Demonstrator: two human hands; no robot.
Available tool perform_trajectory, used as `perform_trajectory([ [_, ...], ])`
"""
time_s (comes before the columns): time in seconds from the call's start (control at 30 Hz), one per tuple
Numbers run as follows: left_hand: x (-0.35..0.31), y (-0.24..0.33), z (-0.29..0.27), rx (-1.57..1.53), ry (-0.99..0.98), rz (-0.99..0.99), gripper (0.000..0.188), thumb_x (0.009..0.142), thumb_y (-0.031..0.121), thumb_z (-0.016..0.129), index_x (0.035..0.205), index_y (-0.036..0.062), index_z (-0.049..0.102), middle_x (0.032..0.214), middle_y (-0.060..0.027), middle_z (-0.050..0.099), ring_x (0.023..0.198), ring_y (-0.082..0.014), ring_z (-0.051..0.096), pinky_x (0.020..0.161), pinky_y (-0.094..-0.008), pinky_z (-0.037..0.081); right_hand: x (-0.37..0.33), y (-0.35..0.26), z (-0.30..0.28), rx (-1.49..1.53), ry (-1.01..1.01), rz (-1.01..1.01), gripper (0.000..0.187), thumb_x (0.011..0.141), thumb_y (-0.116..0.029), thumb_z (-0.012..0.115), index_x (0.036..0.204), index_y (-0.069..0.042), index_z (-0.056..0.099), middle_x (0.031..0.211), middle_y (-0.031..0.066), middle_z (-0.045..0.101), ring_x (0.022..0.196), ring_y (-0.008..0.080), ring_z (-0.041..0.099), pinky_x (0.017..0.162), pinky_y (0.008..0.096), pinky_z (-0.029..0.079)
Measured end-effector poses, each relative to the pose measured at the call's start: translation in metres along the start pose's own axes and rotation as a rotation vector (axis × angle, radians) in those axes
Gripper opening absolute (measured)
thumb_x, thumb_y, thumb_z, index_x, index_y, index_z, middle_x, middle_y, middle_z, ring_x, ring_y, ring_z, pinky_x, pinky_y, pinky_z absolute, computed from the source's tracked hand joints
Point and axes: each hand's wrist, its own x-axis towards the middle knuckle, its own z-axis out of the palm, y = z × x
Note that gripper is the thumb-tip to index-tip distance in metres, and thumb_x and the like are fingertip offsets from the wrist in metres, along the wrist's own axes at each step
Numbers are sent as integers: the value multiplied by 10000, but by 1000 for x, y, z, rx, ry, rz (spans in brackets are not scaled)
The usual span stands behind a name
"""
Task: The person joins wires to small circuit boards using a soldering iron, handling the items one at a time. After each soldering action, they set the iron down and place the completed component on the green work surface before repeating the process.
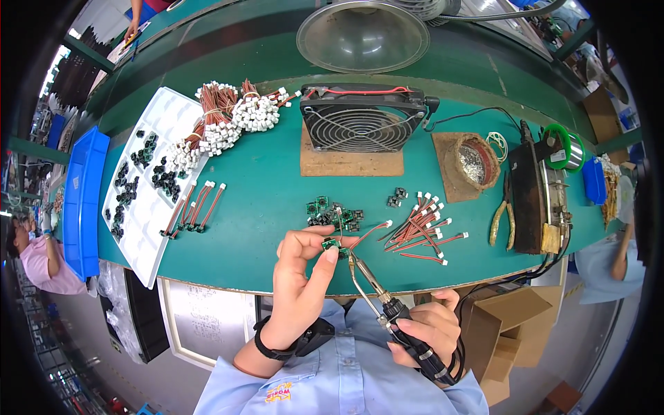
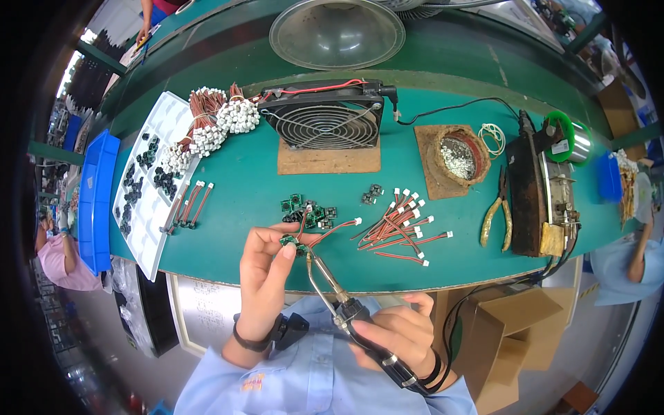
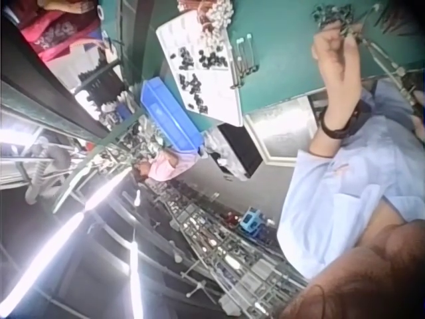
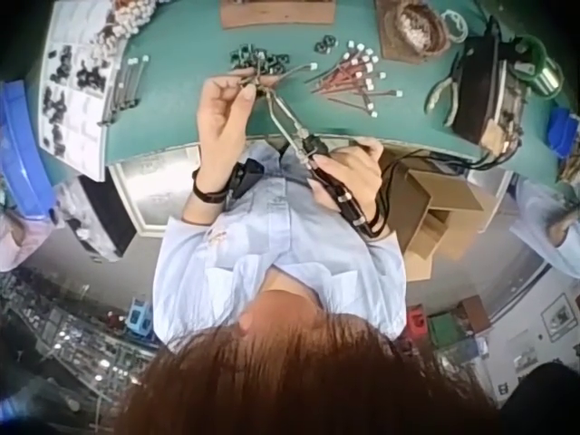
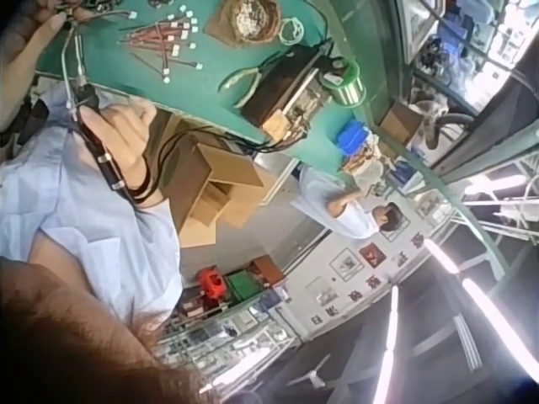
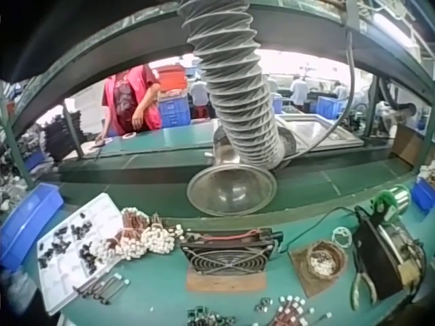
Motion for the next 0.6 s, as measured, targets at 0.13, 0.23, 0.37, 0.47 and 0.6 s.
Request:
perform_trajectory([
  [0.13,0,-1,-1,33,-4,10,104,916,59,489,987,25,422,1051,-139,635,1018,-164,584,967,-312,298,-1,1,-1,9,-4,3,337,668,-217,739,959,-112,602,694,-9,656,618,163,584,867,419,325],
  [0.23,0,-1,1,67,-6,0,99,912,66,495,976,33,426,1048,-126,647,1026,-144,559,979,-317,261,-1,1,-2,7,-6,5,334,672,-216,738,958,-110,602,695,-8,656,619,163,584,866,420,326],
  [0.37,-1,1,0,90,3,-1,97,909,69,497,969,38,428,1043,-115,655,1029,-131,539,982,-319,241,0,1,-1,14,-15,7,334,676,-217,738,961,-109,601,698,-3,657,619,165,583,862,422,328],
  [0.47,-1,0,0,98,7,13,97,908,66,497,969,37,427,1044,-118,654,1028,-130,539,981,-319,243,0,1,-1,21,-7,8,338,678,-220,739,965,-108,601,701,5,658,620,167,583,859,422,328],
  [0.6,-1,0,0,98,10,22,98,909,65,496,972,37,426,1046,-122,652,1027,-133,545,979,-316,247,0,2,0,27,-8,7,342,679,-223,742,968,-108,600,698,10,654,625,169,584,860,422,326],
])
